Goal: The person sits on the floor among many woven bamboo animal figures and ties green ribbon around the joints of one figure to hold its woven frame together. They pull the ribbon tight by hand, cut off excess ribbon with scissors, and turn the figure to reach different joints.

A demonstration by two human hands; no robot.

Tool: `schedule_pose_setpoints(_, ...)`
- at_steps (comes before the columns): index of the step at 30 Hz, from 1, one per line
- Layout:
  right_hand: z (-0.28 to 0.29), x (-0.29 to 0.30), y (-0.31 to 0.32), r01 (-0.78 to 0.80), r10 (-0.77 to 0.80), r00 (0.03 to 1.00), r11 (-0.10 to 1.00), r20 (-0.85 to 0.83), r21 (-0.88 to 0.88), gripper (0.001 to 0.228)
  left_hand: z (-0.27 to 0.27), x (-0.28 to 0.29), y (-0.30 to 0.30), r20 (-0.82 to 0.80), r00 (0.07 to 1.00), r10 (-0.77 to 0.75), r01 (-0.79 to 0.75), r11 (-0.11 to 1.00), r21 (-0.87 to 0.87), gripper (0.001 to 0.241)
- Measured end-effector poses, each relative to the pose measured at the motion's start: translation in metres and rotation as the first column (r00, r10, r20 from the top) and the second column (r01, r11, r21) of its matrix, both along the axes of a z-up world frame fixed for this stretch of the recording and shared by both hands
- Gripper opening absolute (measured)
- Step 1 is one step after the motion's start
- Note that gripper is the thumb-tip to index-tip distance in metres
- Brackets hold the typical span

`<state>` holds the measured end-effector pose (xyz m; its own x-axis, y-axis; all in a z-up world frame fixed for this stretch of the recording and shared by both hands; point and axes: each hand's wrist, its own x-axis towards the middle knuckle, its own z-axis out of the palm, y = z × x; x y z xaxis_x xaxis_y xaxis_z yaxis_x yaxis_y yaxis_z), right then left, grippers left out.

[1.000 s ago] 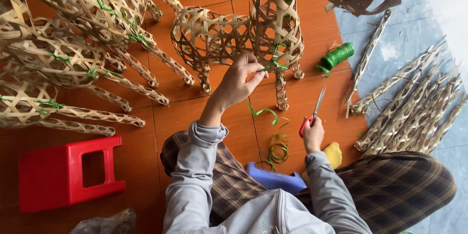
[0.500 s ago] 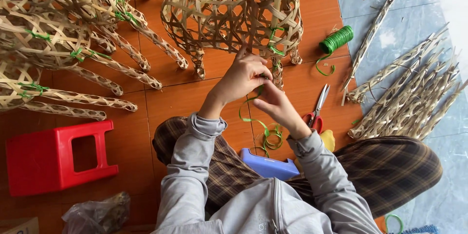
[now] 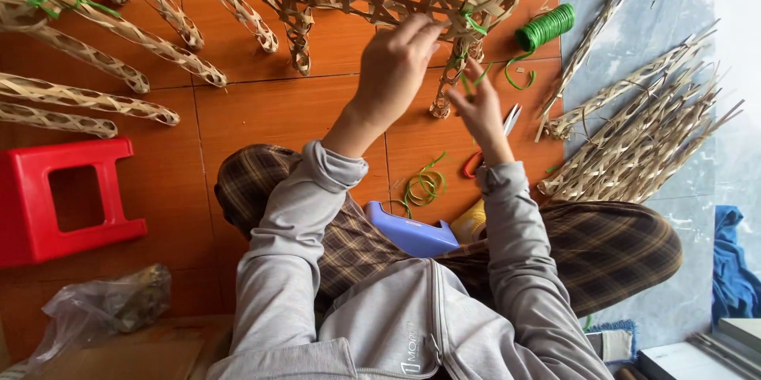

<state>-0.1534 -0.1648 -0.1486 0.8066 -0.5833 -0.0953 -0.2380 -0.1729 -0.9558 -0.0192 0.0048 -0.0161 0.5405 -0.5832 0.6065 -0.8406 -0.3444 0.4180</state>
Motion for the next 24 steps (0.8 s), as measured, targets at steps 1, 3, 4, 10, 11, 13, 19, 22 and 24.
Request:
schedule_pose_setpoints(1, -0.016, 0.003, 0.002, -0.106, 0.156, 0.972, 0.959, 0.178, -0.263, 0.055, -0.004, -0.003, -0.005, 0.008, 1.000, 0.011, -0.011, 1.000, 0.006, 0.019)
schedule_pose_setpoints(3, -0.035, 0.007, 0.011, -0.162, 0.353, 0.886, 0.843, 0.300, -0.513, 0.069, -0.021, -0.005, -0.012, 0.016, 1.000, 0.025, -0.026, 1.000, 0.017, 0.021)
schedule_pose_setpoints(4, -0.038, 0.008, 0.016, -0.165, 0.243, 0.952, 0.921, 0.188, -0.354, 0.061, -0.034, -0.005, -0.016, -0.012, 1.000, 0.005, -0.005, 1.000, 0.013, 0.018)
schedule_pose_setpoints(10, -0.027, 0.007, 0.029, -0.210, 0.211, 0.975, 0.977, -0.071, 0.025, 0.043, -0.039, 0.003, -0.018, -0.228, 0.973, -0.033, 0.013, 0.996, -0.088, 0.017)
schedule_pose_setpoints(11, -0.017, 0.008, 0.033, -0.179, 0.200, 0.965, 0.975, -0.170, 0.130, 0.045, -0.033, 0.004, -0.017, -0.273, 0.960, -0.055, 0.022, 0.992, -0.121, 0.017)
schedule_pose_setpoints(13, -0.018, 0.007, 0.033, -0.182, 0.192, 0.972, 0.979, -0.137, 0.088, 0.045, -0.029, 0.003, -0.017, -0.362, 0.926, -0.110, 0.077, 0.992, -0.102, 0.019)
schedule_pose_setpoints(19, -0.008, 0.006, 0.036, -0.191, 0.180, 0.972, 0.980, -0.149, -0.059, 0.043, -0.027, 0.006, -0.016, -0.618, 0.763, -0.191, 0.170, 0.981, -0.093, 0.020)
schedule_pose_setpoints(22, -0.013, 0.005, 0.036, -0.183, 0.169, 0.973, 0.980, -0.155, -0.082, 0.038, -0.031, 0.008, -0.015, -0.444, 0.884, -0.144, 0.114, 0.989, -0.093, 0.020)
schedule_pose_setpoints(24, -0.015, 0.004, 0.036, -0.178, 0.160, 0.974, 0.979, -0.161, -0.101, 0.037, -0.036, 0.008, -0.016, -0.313, 0.941, -0.126, 0.091, 0.988, -0.125, 0.020)
